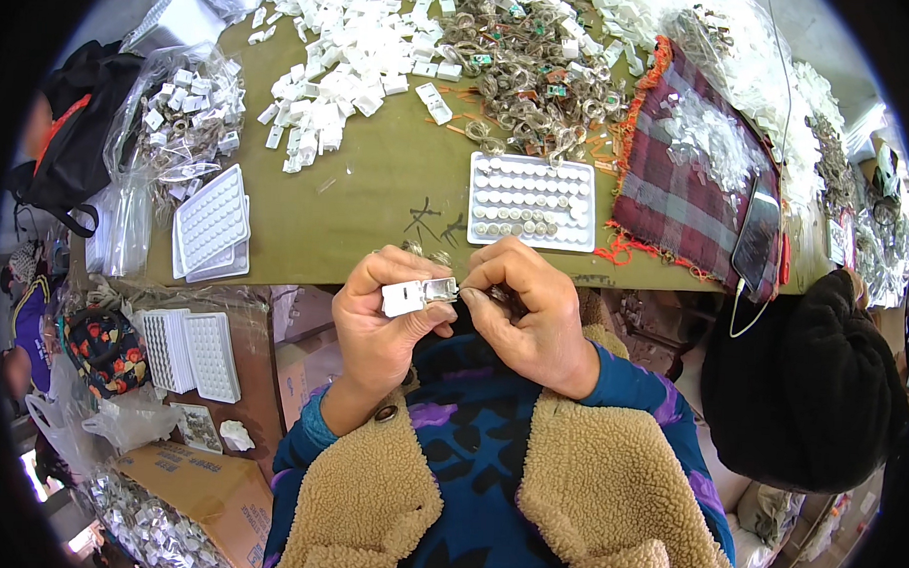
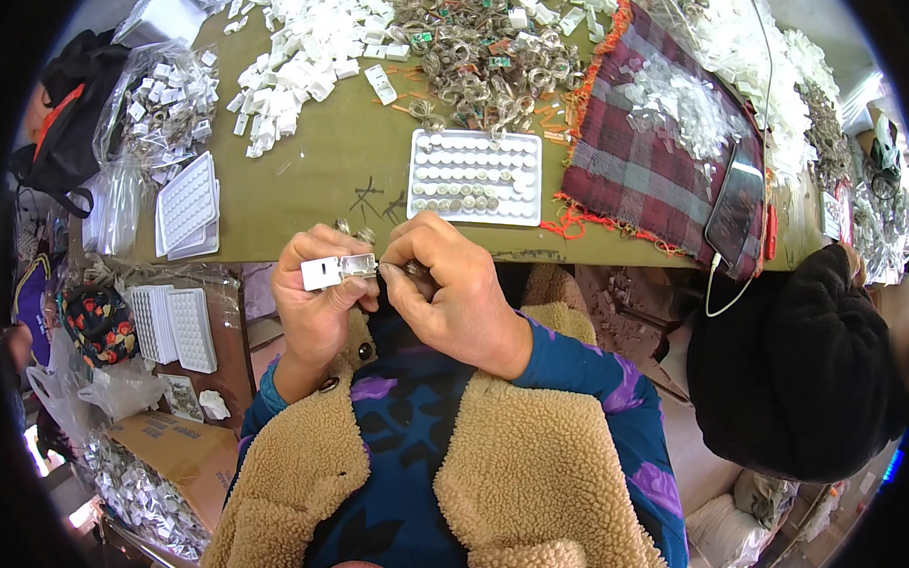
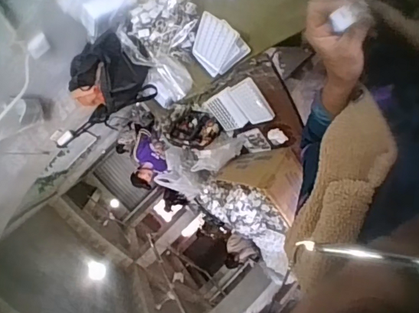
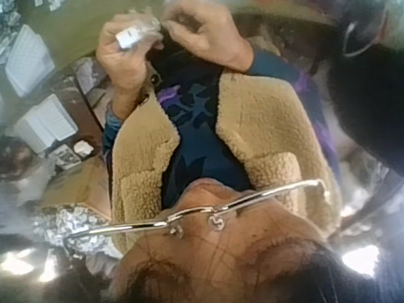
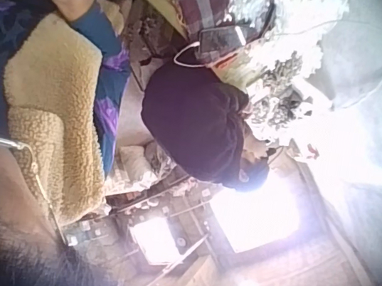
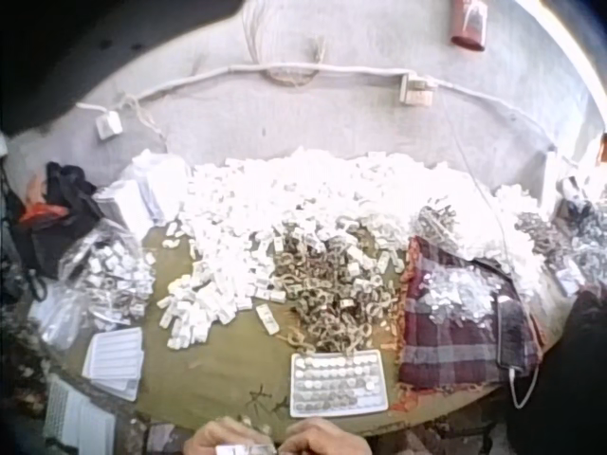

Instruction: The person repeatedly picks small white plastic housings and metal pins from a cluttered table, inserts the pins into the housings, and places the assembled units into a white tray. The process is continuous and repetitive throughout the clip.

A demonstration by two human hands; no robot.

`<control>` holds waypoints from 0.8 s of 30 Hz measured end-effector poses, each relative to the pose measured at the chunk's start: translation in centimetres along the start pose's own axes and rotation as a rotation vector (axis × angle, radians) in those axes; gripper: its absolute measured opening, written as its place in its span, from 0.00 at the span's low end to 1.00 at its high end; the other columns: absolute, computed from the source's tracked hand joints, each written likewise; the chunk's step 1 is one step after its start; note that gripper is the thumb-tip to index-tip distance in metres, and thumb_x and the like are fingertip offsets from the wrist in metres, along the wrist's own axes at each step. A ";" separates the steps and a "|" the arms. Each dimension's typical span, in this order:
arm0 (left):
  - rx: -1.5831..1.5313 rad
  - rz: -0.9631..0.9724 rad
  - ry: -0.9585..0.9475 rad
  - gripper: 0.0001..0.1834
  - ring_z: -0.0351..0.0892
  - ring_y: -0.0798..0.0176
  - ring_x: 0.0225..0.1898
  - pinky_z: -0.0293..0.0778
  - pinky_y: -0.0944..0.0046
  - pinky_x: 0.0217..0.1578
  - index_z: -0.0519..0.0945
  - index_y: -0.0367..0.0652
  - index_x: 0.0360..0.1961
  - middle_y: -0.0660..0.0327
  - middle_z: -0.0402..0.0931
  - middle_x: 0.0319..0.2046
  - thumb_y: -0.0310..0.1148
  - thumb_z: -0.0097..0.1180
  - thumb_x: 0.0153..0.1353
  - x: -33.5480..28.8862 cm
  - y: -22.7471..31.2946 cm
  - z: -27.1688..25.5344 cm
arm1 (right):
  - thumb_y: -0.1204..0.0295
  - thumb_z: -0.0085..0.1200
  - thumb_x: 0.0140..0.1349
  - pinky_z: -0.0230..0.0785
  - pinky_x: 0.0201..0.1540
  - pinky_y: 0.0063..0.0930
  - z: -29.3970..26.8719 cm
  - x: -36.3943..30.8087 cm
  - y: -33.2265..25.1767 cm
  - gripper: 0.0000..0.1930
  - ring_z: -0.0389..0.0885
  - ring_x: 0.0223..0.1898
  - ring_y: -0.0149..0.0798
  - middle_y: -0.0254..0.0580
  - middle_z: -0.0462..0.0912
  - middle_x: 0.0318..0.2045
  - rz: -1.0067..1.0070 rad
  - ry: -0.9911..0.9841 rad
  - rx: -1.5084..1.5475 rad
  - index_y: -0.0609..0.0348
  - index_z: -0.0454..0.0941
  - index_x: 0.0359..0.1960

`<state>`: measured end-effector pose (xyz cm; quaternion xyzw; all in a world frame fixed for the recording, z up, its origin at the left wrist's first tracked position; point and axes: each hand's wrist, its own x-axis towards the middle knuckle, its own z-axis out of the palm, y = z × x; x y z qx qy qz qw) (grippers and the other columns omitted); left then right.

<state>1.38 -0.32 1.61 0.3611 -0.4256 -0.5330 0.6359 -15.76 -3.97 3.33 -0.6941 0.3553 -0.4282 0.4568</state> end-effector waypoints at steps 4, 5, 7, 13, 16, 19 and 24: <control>-0.132 -0.036 0.046 0.11 0.82 0.67 0.31 0.83 0.70 0.26 0.74 0.35 0.37 0.51 0.79 0.40 0.23 0.66 0.58 -0.2 -0.3 0.5 | 0.80 0.57 0.61 0.62 0.26 0.19 -0.2 0.2 0.1 0.02 0.70 0.25 0.24 0.36 0.78 0.32 0.250 -0.075 0.332 0.66 0.76 0.32; -0.195 -0.062 0.039 0.11 0.82 0.67 0.30 0.82 0.71 0.25 0.74 0.35 0.38 0.51 0.79 0.40 0.25 0.65 0.60 -0.2 -0.5 0.5 | 0.80 0.56 0.62 0.63 0.26 0.18 -0.4 0.1 0.0 0.03 0.70 0.25 0.23 0.35 0.78 0.31 0.383 -0.096 0.475 0.66 0.76 0.32; -0.323 -0.152 0.045 0.12 0.81 0.67 0.30 0.81 0.72 0.23 0.75 0.35 0.41 0.51 0.79 0.41 0.30 0.63 0.63 -0.2 -0.6 0.5 | 0.79 0.56 0.64 0.64 0.26 0.17 -0.6 0.0 -0.3 0.03 0.72 0.24 0.22 0.34 0.79 0.29 0.539 -0.116 0.626 0.66 0.76 0.33; -0.740 -0.605 0.060 0.18 0.80 0.67 0.29 0.76 0.73 0.19 0.74 0.37 0.53 0.51 0.81 0.41 0.38 0.54 0.70 -0.5 -0.3 -0.2 | 0.78 0.57 0.63 0.69 0.28 0.19 -0.7 -0.9 -0.6 0.04 0.75 0.25 0.23 0.34 0.78 0.25 0.488 -0.041 0.441 0.67 0.75 0.35; -0.720 -0.615 0.055 0.16 0.82 0.65 0.30 0.79 0.72 0.23 0.75 0.36 0.52 0.51 0.81 0.40 0.36 0.55 0.70 -0.6 -0.9 -0.1 | 0.80 0.56 0.64 0.72 0.36 0.21 -1.0 -1.0 -0.3 0.04 0.78 0.32 0.28 0.37 0.79 0.33 0.457 -0.046 0.213 0.67 0.76 0.38; -0.461 -0.505 0.050 0.14 0.83 0.64 0.31 0.82 0.71 0.26 0.77 0.34 0.48 0.51 0.82 0.37 0.33 0.57 0.68 -0.5 -1.5 0.1 | 0.81 0.57 0.61 0.71 0.38 0.23 -1.5 -0.8 0.0 0.03 0.78 0.33 0.32 0.40 0.79 0.34 -0.036 0.127 -0.096 0.66 0.76 0.36; -0.226 -0.473 0.059 0.09 0.84 0.64 0.29 0.84 0.67 0.29 0.80 0.30 0.42 0.52 0.83 0.34 0.25 0.61 0.64 -0.8 -1.7 0.9 | 0.83 0.60 0.56 0.72 0.31 0.28 -1.3 -0.8 0.1 0.07 0.80 0.27 0.37 0.44 0.75 0.29 0.091 0.008 -0.002 0.65 0.75 0.33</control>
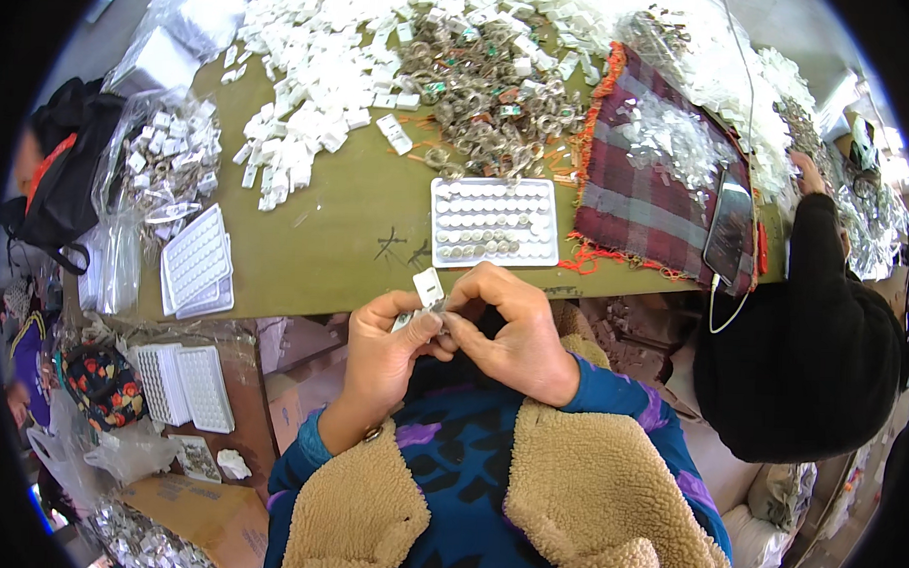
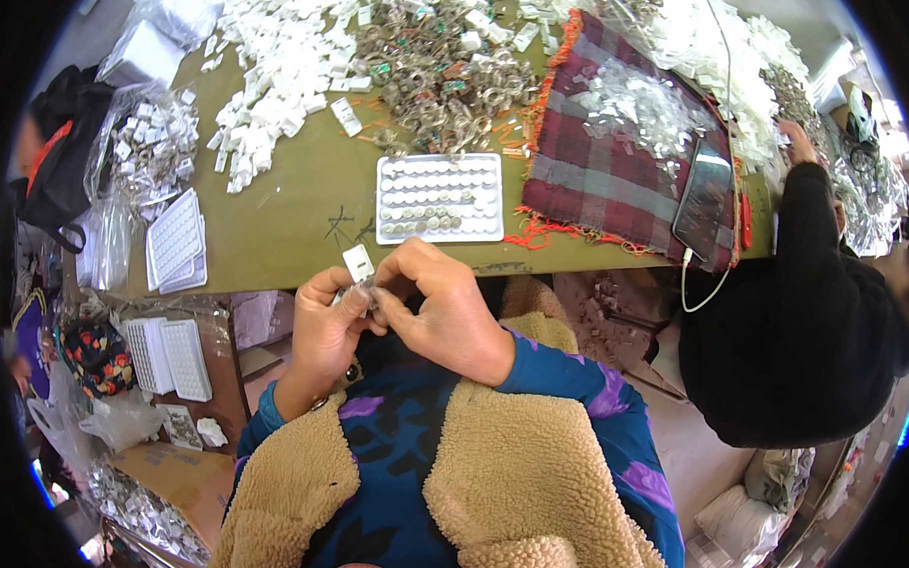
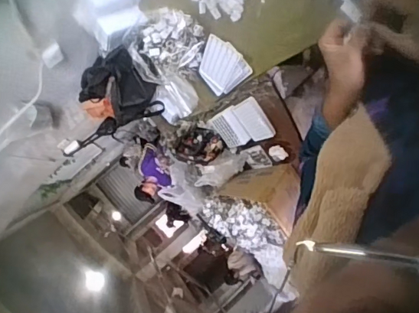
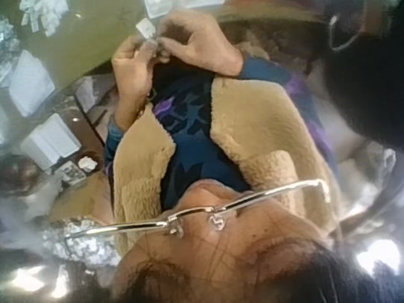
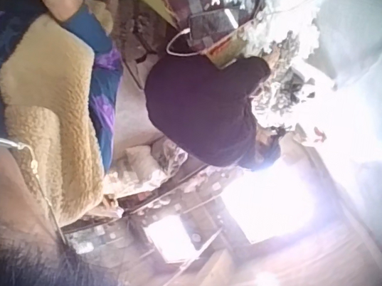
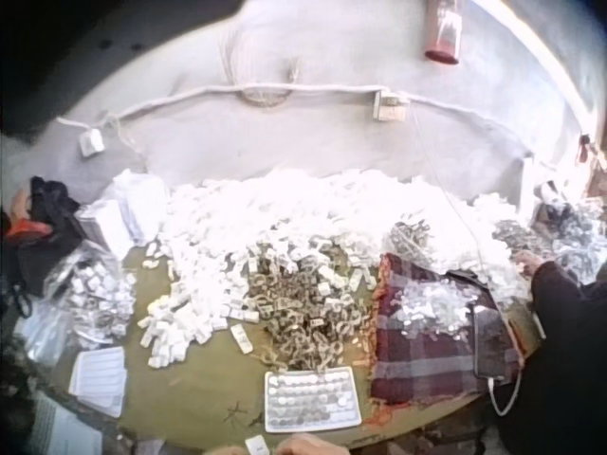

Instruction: The person repeatedly picks small white plastic housings and metal pins from a cluttered table, inserts the pins into the housings, and places the assembled units into a white tray. The process is continuous and repetitive throughout the clip.

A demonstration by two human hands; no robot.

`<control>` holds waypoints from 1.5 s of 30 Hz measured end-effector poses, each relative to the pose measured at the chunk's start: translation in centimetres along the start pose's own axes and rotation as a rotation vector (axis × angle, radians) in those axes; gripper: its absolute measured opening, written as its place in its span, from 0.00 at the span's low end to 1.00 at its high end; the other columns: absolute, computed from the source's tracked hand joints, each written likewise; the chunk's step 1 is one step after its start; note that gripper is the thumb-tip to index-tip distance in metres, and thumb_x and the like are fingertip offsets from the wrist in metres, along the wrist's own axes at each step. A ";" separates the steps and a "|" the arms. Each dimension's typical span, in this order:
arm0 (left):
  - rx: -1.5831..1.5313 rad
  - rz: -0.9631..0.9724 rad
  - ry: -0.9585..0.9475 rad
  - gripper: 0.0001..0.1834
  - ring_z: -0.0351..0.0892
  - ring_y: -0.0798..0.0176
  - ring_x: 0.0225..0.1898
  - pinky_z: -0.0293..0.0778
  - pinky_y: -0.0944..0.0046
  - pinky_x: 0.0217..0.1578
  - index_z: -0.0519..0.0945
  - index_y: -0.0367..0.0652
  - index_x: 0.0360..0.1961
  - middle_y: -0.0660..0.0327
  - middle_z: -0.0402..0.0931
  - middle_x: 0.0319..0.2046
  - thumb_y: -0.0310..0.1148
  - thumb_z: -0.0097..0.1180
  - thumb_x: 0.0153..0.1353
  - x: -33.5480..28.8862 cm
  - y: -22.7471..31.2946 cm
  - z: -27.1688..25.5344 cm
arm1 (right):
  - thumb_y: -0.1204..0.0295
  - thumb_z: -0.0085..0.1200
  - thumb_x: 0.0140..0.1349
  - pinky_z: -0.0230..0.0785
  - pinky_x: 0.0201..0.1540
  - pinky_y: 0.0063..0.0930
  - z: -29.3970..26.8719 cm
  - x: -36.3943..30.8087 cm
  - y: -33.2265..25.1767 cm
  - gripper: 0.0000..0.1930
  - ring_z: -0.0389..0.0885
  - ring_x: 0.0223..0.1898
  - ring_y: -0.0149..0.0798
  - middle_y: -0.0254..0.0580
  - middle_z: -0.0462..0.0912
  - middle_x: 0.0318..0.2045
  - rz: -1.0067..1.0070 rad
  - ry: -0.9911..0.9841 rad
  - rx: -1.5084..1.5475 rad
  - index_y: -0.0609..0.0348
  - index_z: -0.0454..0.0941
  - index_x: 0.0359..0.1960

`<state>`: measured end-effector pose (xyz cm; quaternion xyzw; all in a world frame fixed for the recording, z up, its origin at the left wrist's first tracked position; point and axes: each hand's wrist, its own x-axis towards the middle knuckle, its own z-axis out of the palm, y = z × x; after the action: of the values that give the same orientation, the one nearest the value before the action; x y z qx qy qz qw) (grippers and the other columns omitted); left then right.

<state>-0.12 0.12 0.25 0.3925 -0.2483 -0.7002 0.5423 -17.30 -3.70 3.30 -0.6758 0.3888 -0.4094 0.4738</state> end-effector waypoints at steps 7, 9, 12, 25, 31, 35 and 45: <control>-0.005 -0.091 -0.041 0.10 0.84 0.62 0.31 0.85 0.64 0.32 0.79 0.30 0.45 0.51 0.83 0.35 0.22 0.59 0.63 0.5 0.2 0.9 | 0.83 0.60 0.56 0.72 0.29 0.28 -1.0 0.0 0.9 0.06 0.80 0.26 0.35 0.44 0.78 0.26 0.136 0.009 0.152 0.65 0.76 0.34; -0.103 -0.098 -0.093 0.11 0.84 0.61 0.31 0.85 0.63 0.32 0.78 0.31 0.46 0.48 0.82 0.37 0.24 0.59 0.65 1.0 0.4 0.8 | 0.83 0.61 0.56 0.73 0.31 0.26 -2.6 0.2 1.8 0.05 0.80 0.28 0.35 0.42 0.79 0.27 -0.046 0.157 -0.083 0.64 0.78 0.33; -0.082 -0.075 -0.089 0.11 0.84 0.61 0.32 0.85 0.63 0.31 0.78 0.31 0.46 0.46 0.82 0.38 0.26 0.59 0.65 1.8 0.8 0.6 | 0.83 0.62 0.55 0.74 0.35 0.30 -5.3 0.8 3.7 0.08 0.81 0.31 0.42 0.45 0.81 0.31 -0.150 0.387 -0.426 0.63 0.83 0.37; -0.151 -0.111 -0.135 0.12 0.84 0.60 0.32 0.86 0.63 0.31 0.77 0.29 0.46 0.45 0.81 0.39 0.26 0.59 0.65 3.4 1.3 0.2 | 0.82 0.61 0.50 0.73 0.39 0.38 -6.9 1.9 5.9 0.12 0.78 0.37 0.48 0.46 0.78 0.34 -0.203 0.287 -0.632 0.64 0.80 0.38; -0.196 -0.147 -0.151 0.13 0.83 0.61 0.34 0.86 0.62 0.33 0.76 0.31 0.49 0.47 0.80 0.42 0.26 0.58 0.65 3.5 1.6 0.0 | 0.84 0.55 0.48 0.74 0.40 0.37 -7.5 2.4 5.3 0.13 0.79 0.39 0.50 0.47 0.78 0.37 -0.212 0.149 -0.743 0.65 0.79 0.38; -0.258 -0.155 -0.141 0.13 0.84 0.60 0.35 0.86 0.62 0.34 0.76 0.32 0.50 0.47 0.80 0.41 0.25 0.58 0.65 3.3 1.4 0.0 | 0.84 0.54 0.47 0.74 0.41 0.38 -7.5 2.3 4.7 0.14 0.79 0.41 0.50 0.48 0.78 0.38 -0.191 0.089 -0.780 0.65 0.78 0.39; -0.245 -0.129 -0.106 0.11 0.83 0.63 0.35 0.85 0.64 0.35 0.77 0.35 0.48 0.52 0.82 0.38 0.27 0.56 0.67 1.4 0.2 0.2 | 0.84 0.62 0.55 0.76 0.39 0.32 -2.1 0.0 0.0 0.12 0.81 0.36 0.45 0.45 0.78 0.38 -0.181 0.045 -0.261 0.64 0.80 0.41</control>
<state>-0.37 -1.23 0.12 0.3012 -0.1636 -0.7783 0.5261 -19.19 -4.41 3.74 -0.7545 0.3867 -0.4117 0.3343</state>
